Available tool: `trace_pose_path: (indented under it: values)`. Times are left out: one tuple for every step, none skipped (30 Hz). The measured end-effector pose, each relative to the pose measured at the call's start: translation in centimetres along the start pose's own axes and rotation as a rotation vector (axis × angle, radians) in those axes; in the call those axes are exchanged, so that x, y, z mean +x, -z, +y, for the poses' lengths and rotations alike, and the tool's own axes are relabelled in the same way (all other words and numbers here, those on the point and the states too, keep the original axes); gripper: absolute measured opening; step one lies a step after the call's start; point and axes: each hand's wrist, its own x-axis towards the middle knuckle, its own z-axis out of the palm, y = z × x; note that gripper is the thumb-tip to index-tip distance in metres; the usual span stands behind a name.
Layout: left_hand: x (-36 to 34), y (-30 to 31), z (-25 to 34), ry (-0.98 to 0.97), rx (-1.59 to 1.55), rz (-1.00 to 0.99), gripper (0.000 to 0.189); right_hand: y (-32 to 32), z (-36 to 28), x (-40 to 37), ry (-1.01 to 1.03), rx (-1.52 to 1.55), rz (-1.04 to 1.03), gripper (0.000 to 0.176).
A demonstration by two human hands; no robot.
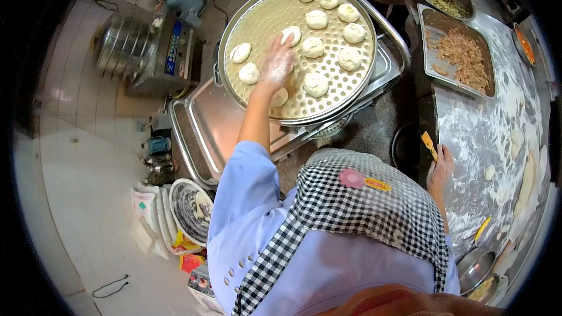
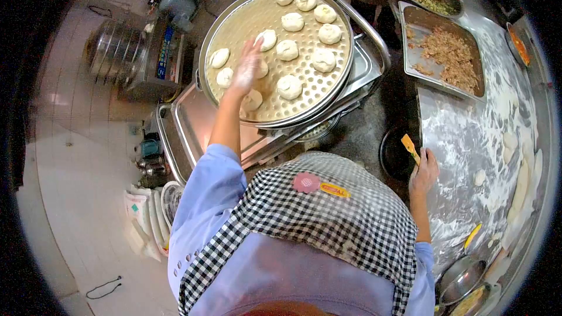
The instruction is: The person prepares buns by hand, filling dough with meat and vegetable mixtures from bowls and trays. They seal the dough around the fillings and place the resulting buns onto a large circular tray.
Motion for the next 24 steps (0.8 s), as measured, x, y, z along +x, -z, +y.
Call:
trace_pose_path:
  values:
    - [0.9,-0.5,0.9,-0.009,0.094,-0.055,0.054,0.0,0.0,0.0,0.004,-0.012,-0.004,0.048]
    - [2.1,-1.6,1.0,-0.036,0.185,-0.072,0.057,0.0,0.1,0.1,0.009,-0.025,-0.003,0.048]
    - [2.8,-2.6,1.2,-0.082,0.270,-0.112,0.057,-0.2,0.3,0.2,0.010,-0.023,-0.006,0.047]
    - [3.1,-3.2,2.3,-0.128,0.355,-0.151,0.057,-0.3,0.5,0.1,0.010,-0.021,-0.010,0.047]
    - [3.5,-3.7,3.3,-0.173,0.439,-0.191,0.057,-0.5,0.6,0.0,0.010,-0.020,-0.015,0.046]
    - [4.0,-3.9,4.1,-0.212,0.514,-0.254,0.058,-0.6,0.7,-0.1,0.013,-0.019,-0.011,0.046]
    - [4.2,-4.3,4.8,-0.229,0.524,-0.285,0.058,-0.7,0.8,-0.1,0.016,-0.017,-0.005,0.046]
    - [4.3,-4.8,5.4,-0.246,0.535,-0.317,0.059,-0.7,0.8,-0.1,0.019,-0.014,0.000,0.045]
    - [4.5,-5.1,5.8,-0.262,0.545,-0.351,0.059,-0.7,0.8,-0.1,0.019,-0.012,0.000,0.045]
    - [4.7,-5.8,5.6,-0.286,0.538,-0.337,0.061,-0.6,0.7,-0.1,0.019,-0.010,-0.002,0.045]
    - [4.8,-6.3,5.2,-0.287,0.536,-0.350,0.061,-0.6,0.7,-0.2,0.019,-0.008,-0.005,0.045]
    - [4.8,-6.7,4.9,-0.289,0.535,-0.362,0.062,-0.7,0.8,-0.2,0.016,-0.015,0.000,0.045]
    - [4.7,-6.7,5.0,-0.290,0.534,-0.375,0.062,-0.9,0.8,-0.3,0.014,-0.023,0.005,0.045]
    - [4.7,-6.7,5.1,-0.292,0.553,-0.375,0.063,-1.0,0.9,-0.3,0.012,-0.030,0.010,0.045]
    - [4.8,-6.6,5.3,-0.289,0.559,-0.391,0.063,-1.0,0.9,-0.4,0.007,-0.037,0.005,0.045]
    - [4.8,-6.4,5.7,-0.284,0.565,-0.406,0.063,-0.8,0.7,-0.3,0.002,-0.044,0.001,0.044]
    - [4.8,-6.2,5.8,-0.278,0.572,-0.420,0.063,-0.7,0.5,-0.3,-0.001,-0.050,-0.003,0.044]
    - [4.8,-6.3,5.8,-0.286,0.574,-0.413,0.063,-0.8,0.6,-0.3,-0.004,-0.053,-0.008,0.044]
    - [4.7,-6.4,5.7,-0.293,0.576,-0.407,0.063,-0.9,0.6,-0.3,-0.008,-0.057,-0.013,0.044]
    - [4.7,-6.4,5.7,-0.301,0.578,-0.400,0.063,-1.0,0.7,-0.3,-0.011,-0.060,-0.017,0.044]
    - [4.7,-6.4,5.8,-0.268,0.554,-0.414,0.065,-1.1,0.8,-0.2,-0.001,-0.041,-0.021,0.045]
    - [4.8,-6.1,6.4,-0.242,0.531,-0.430,0.066,-1.2,0.9,-0.3,0.001,-0.023,-0.023,0.046]
    - [5.4,-6.0,7.5,-0.231,0.504,-0.446,0.068,-1.2,1.1,-0.3,-0.007,-0.014,-0.018,0.046]
    - [6.7,-6.2,8.8,-0.201,0.502,-0.436,0.073,-1.2,1.2,-0.4,-0.032,-0.019,-0.043,0.048]
